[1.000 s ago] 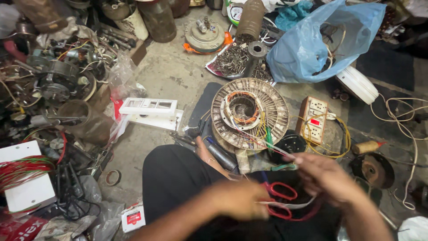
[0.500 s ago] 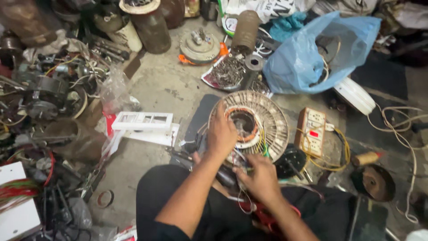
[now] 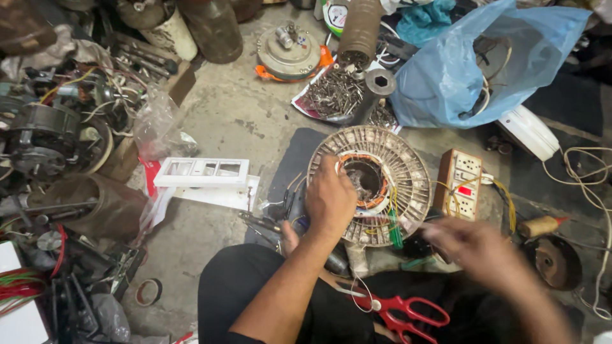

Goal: The person is repairing an electric motor by hand. They use shears to cut wires, apply a substance from a bottle to the rotor, and assemble the rotor into the stator. The person also handles a black circular component and connects wires.

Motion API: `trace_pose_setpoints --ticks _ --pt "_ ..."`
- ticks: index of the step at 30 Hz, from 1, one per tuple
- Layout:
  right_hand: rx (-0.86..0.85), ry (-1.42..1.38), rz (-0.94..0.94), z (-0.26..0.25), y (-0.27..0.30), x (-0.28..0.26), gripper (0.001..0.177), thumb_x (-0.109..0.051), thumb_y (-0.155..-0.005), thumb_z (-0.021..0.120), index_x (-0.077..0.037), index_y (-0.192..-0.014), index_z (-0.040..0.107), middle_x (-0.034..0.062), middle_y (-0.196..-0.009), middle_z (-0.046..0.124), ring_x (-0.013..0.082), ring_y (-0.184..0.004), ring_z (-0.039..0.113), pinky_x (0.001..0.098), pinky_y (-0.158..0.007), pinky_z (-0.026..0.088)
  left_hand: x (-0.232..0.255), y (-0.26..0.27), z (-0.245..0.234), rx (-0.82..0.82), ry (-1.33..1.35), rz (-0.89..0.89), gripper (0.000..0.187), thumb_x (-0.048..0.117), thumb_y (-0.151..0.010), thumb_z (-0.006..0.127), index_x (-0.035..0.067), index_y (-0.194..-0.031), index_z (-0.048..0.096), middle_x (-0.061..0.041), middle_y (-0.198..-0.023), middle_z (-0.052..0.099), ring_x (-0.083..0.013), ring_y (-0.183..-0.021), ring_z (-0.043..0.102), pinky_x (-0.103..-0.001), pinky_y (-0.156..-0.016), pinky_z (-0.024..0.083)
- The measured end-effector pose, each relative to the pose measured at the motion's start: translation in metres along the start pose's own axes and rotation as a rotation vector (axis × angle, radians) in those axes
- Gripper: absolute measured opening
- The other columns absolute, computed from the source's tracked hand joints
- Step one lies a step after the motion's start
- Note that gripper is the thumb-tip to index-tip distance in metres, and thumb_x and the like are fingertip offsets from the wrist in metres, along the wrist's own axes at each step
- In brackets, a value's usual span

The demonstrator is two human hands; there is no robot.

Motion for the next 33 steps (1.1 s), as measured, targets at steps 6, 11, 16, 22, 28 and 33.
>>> trace_pose_setpoints --ticks 6,11,16,22,28,33 --pt "0.772 0.564 -0.320 -0.152 0.020 -0.062 0.029 -0.026 -0.091 0.075 -0.012 -0.116 0.079 0.0125 -0.108 0.076 0.0262 -0.095 0.071 0.0367 -0.081 0.057 0.002 -0.001 0.001 -0.038 0.001 0.009 0.029 0.014 -0.092 0.061 0.004 -0.119 0.056 -0.024 -0.101 0.070 -0.0440 -0.093 0.068 -0.055 -0.081 0.052" --pt "0.654 0.134 -0.569 -0.089 -0.009 -0.110 0.034 -0.013 -0.090 0.074 -0.007 -0.124 0.074 0.0149 -0.109 0.073 0.0297 -0.101 0.070 0.0417 -0.091 0.054 0.025 -0.015 -0.016 -0.151 -0.196 0.138 0.035 0.016 -0.081 0.069 0.000 -0.110 0.059 -0.024 -0.105 0.067 -0.0444 -0.096 0.066 -0.054 -0.079 0.053" --pt "0.453 0.149 -0.617 0.002 -0.050 -0.181 0.038 -0.022 -0.080 0.081 -0.008 -0.114 0.073 0.0182 -0.095 0.068 0.0369 -0.086 0.067 0.0474 -0.078 0.052 0.030 -0.021 -0.023 -0.187 -0.252 0.150 0.027 0.011 -0.077 0.071 -0.001 -0.100 0.065 -0.023 -0.105 0.067 -0.0433 -0.098 0.064 -0.052 -0.080 0.052" --pt "0.509 0.282 -0.672 0.016 -0.066 -0.193 0.017 -0.017 -0.086 0.078 -0.004 -0.093 0.070 0.0170 -0.091 0.067 0.0397 -0.091 0.066 0.0504 -0.082 0.052 0.028 -0.021 -0.006 -0.141 -0.204 0.319 0.023 0.006 -0.079 0.068 -0.002 -0.100 0.065 -0.023 -0.100 0.069 -0.0407 -0.097 0.067 -0.048 -0.088 0.055" --pt "0.485 0.216 -0.815 0.011 -0.063 -0.201 0.021 -0.014 -0.080 0.079 -0.004 -0.097 0.072 0.0181 -0.092 0.068 0.0408 -0.088 0.066 0.0503 -0.078 0.052 0.026 -0.024 -0.013 -0.198 -0.217 0.204 0.028 0.009 -0.078 0.070 -0.004 -0.102 0.064 -0.024 -0.098 0.069 -0.0428 -0.094 0.067 -0.051 -0.080 0.055" --pt "0.459 0.258 -0.739 0.010 -0.069 -0.199 0.017 -0.014 -0.082 0.079 -0.006 -0.096 0.073 0.0171 -0.094 0.070 0.0385 -0.089 0.068 0.0486 -0.080 0.054 0.025 -0.031 0.004 -0.240 -0.355 0.143 0.018 0.005 -0.083 0.068 0.000 -0.100 0.069 -0.023 -0.093 0.072 -0.0412 -0.089 0.071 -0.051 -0.076 0.058"
Point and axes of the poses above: each hand's wrist, its own y-axis away from the middle knuckle, its own z-axis out of the palm, x = y × z, the point moved 9 cm from there along -y, towards the middle knuckle
